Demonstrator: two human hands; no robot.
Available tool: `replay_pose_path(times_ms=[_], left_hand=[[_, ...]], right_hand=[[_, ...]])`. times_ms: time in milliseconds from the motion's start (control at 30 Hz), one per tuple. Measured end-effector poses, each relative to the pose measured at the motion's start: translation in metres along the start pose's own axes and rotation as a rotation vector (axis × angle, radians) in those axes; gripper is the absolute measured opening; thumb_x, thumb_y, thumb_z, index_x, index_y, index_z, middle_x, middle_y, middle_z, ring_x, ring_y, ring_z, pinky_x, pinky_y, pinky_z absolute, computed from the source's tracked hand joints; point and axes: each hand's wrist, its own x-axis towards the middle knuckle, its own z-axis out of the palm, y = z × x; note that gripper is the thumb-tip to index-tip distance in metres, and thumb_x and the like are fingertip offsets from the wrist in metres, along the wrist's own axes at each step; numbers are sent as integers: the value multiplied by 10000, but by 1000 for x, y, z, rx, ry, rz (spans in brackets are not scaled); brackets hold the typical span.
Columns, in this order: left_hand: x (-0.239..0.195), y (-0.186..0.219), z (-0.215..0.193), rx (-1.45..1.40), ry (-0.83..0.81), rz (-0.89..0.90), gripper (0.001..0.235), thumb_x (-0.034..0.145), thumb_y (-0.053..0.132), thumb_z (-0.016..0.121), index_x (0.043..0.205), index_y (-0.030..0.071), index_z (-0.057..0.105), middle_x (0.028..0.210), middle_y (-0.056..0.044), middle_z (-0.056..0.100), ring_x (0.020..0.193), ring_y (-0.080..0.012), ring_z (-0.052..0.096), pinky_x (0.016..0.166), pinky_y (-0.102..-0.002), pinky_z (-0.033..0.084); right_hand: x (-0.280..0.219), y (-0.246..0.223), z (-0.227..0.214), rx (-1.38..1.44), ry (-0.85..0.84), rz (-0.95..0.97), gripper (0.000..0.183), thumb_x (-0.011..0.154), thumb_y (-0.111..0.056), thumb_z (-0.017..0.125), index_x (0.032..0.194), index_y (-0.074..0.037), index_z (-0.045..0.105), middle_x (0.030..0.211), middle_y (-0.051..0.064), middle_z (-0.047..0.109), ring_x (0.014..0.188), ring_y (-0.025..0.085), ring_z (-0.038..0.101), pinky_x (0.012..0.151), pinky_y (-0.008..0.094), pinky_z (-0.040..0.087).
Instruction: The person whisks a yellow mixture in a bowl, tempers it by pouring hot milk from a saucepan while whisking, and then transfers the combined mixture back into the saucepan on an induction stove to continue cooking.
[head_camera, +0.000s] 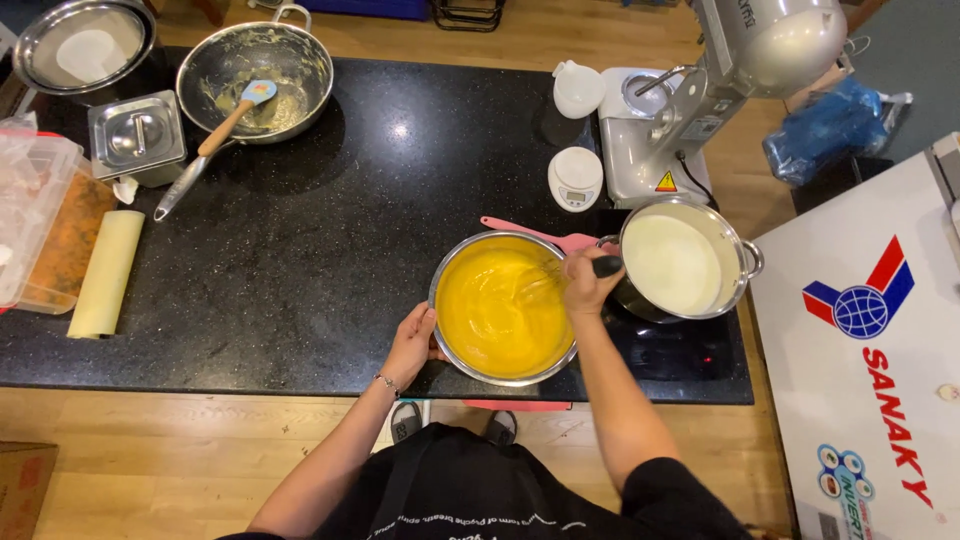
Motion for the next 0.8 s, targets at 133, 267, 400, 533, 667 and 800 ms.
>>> replay_pose_path(times_ms=[133,267,400,533,667,800], left_hand=[[10,-4,-5,-15,-1,2,406,1258,289,457,1576,112,638,961,-183,842,688,-330,865,594,-416,772],[16,-8,-15,5,-35,6,401,1260,307,431,1553,117,628,968,-193,838,706,-340,868,601,-430,775],[11,-4,-15,-36,-22,38,424,1257,295,434,1611,97,557,989,-194,833,721,-331,869,596,-413,768],[-5,13,-7,-40,-35,44,446,1256,296,430,1633,75,522,1001,-207,830,719,-336,867,605,-426,772],[1,-2,-10,-55,-45,46,463,1255,285,436,1660,71,499,1010,-215,830,697,-351,862,575,-426,763],[7,-16,-10,-84,-37,66,446,1254,287,450,1645,85,520,1023,-240,838,655,-371,852,537,-430,758]], right_hand=[[-16,82,-10,206,153,24,438,762,61,583,611,-186,254,469,9,189,325,174,316,394,304,255],[-63,147,-24,338,210,399,442,817,-43,669,664,-235,302,518,-52,203,375,180,422,488,313,380],[-86,106,-36,414,-138,587,512,902,-76,608,620,-257,220,552,-114,118,425,129,234,539,285,297],[-85,95,-83,442,-276,614,522,869,-20,620,609,-269,243,528,-96,144,364,144,297,494,303,367],[-50,67,-95,346,-395,599,479,852,44,625,570,-200,324,543,-47,167,358,165,277,404,327,333],[-18,58,-81,124,-437,333,469,839,103,590,537,-181,370,527,-58,221,381,138,287,402,272,294]])
